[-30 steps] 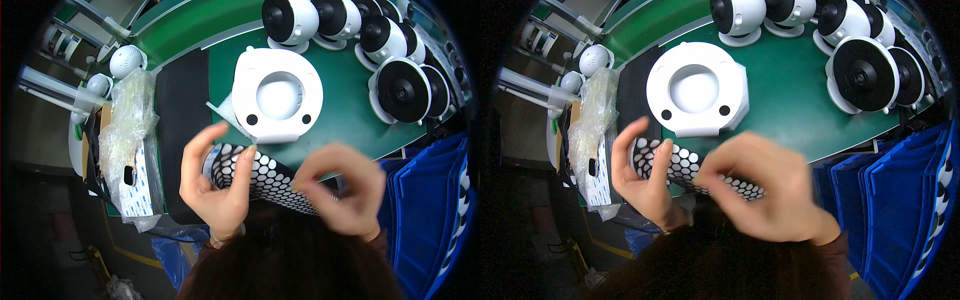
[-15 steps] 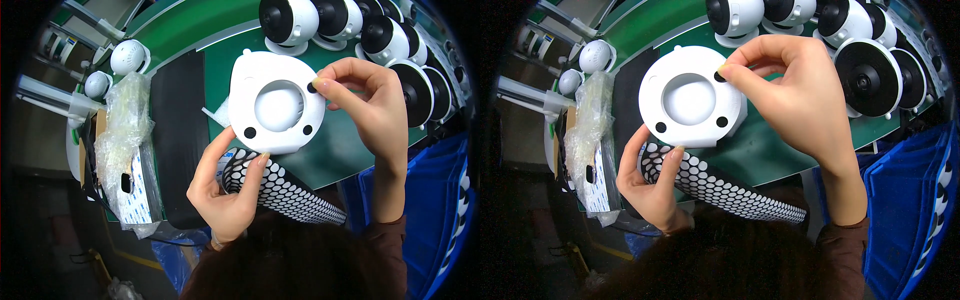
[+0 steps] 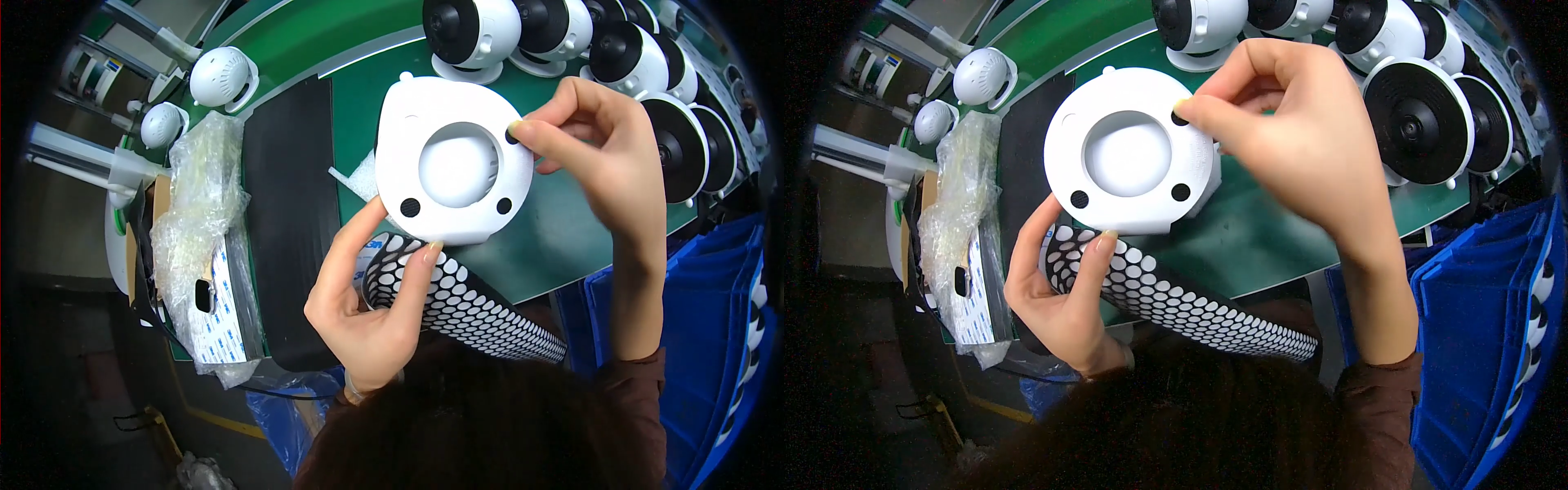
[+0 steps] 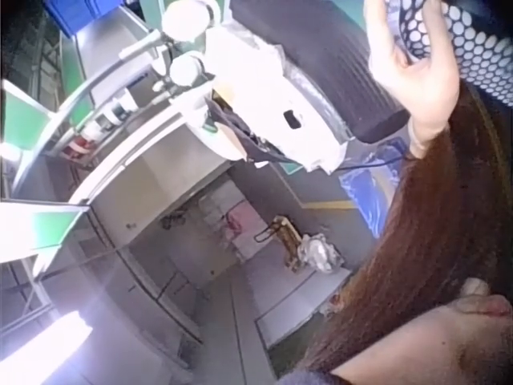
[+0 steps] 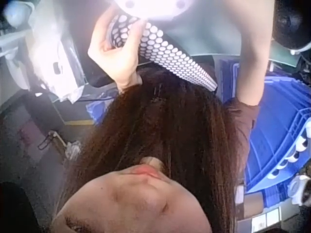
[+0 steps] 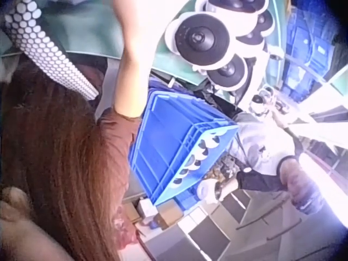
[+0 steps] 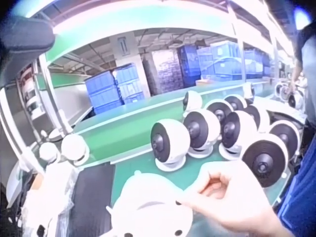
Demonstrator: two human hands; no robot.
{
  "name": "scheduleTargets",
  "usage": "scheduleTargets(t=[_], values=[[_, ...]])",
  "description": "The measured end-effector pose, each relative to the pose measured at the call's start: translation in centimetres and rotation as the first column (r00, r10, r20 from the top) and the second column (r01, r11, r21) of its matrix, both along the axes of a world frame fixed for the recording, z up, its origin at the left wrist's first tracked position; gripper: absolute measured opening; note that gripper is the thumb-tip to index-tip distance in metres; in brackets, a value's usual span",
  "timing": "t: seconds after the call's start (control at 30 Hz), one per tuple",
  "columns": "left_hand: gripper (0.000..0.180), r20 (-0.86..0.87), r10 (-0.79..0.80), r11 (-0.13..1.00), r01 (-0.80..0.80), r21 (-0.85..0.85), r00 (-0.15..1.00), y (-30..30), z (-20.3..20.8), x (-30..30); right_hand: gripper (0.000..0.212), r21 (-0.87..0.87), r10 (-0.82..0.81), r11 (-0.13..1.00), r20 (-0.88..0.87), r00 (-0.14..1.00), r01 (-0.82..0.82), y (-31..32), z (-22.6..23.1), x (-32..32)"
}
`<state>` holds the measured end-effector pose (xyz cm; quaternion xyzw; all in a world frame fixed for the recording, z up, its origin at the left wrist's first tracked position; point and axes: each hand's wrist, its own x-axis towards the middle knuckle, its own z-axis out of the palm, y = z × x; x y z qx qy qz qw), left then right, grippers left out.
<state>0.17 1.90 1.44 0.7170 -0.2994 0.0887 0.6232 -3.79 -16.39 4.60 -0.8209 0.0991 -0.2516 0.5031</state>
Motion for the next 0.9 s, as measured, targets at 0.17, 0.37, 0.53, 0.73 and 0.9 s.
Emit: scheduleTargets(t=[0.17,0.37,0.53,0.73,0.9], values=[[0.035,-0.110,0.042,0.998,-0.047,-0.041,0.993,0.2,0.8,-0.6,0.030,0.349,0.098,0.932,0.009,0.995,-0.095,-0.6,-0.6,-0.2],[0.034,0.009,0.123,0.990,-0.122,-0.074,0.992,2.3,0.7,-0.8,0.016,-0.124,0.154,0.982,0.056,0.987,-0.146,5.6,-0.6,-4.3],[0.032,-0.026,0.083,0.980,-0.086,-0.179,0.996,1.8,1.0,-1.2,0.018,-0.096,0.160,0.984,0.069,0.985,-0.153,6.7,-2.4,-4.6],[0.030,0.009,0.088,0.966,-0.083,-0.245,0.996,1.4,1.0,-1.7,0.015,0.061,0.109,0.991,0.127,0.986,-0.118,7.2,-2.7,-4.7],[0.030,0.051,0.077,0.969,-0.062,-0.241,0.996,1.5,0.6,-1.7,0.013,0.013,0.105,0.994,0.133,0.986,-0.107,7.0,-2.8,-4.6]])
